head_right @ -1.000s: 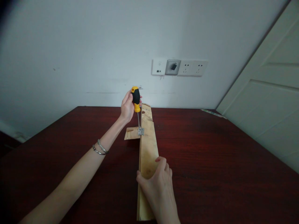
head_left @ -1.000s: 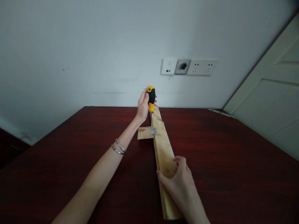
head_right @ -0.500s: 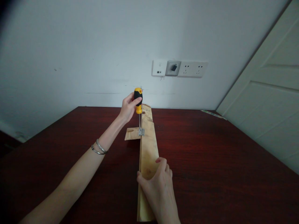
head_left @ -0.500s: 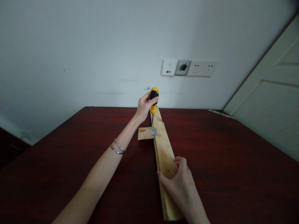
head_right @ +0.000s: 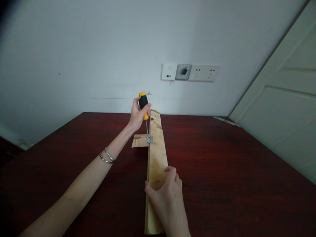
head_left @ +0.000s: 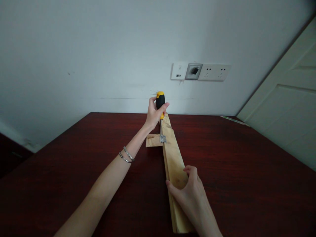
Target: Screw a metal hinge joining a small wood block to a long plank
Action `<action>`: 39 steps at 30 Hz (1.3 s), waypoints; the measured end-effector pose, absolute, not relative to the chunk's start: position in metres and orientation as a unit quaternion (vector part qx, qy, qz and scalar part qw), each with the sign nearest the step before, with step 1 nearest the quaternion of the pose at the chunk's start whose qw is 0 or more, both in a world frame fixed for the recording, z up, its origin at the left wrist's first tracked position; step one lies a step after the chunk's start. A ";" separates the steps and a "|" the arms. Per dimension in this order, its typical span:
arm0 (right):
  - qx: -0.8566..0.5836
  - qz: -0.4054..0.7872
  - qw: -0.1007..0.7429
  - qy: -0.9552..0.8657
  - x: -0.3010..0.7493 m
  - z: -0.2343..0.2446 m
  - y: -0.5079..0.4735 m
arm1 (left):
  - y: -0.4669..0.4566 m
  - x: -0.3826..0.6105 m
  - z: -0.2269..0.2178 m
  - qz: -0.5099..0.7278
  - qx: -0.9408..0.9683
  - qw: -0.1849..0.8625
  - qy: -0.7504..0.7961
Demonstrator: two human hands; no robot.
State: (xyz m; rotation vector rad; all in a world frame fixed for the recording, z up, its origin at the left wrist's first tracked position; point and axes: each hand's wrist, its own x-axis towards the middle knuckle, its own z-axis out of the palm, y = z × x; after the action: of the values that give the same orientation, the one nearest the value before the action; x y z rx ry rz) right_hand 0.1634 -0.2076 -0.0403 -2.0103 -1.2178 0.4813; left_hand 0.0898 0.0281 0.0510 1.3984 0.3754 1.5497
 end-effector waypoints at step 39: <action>-0.784 0.152 0.344 -0.494 0.158 -0.038 -0.210 | 0.023 0.097 0.048 0.686 0.540 0.457 0.170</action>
State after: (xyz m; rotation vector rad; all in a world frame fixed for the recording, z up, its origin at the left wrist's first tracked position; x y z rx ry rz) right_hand 0.1579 -0.2102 -0.0382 -2.0373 -1.2828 0.3945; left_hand 0.0969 0.0234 0.0477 1.3318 0.4190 1.6899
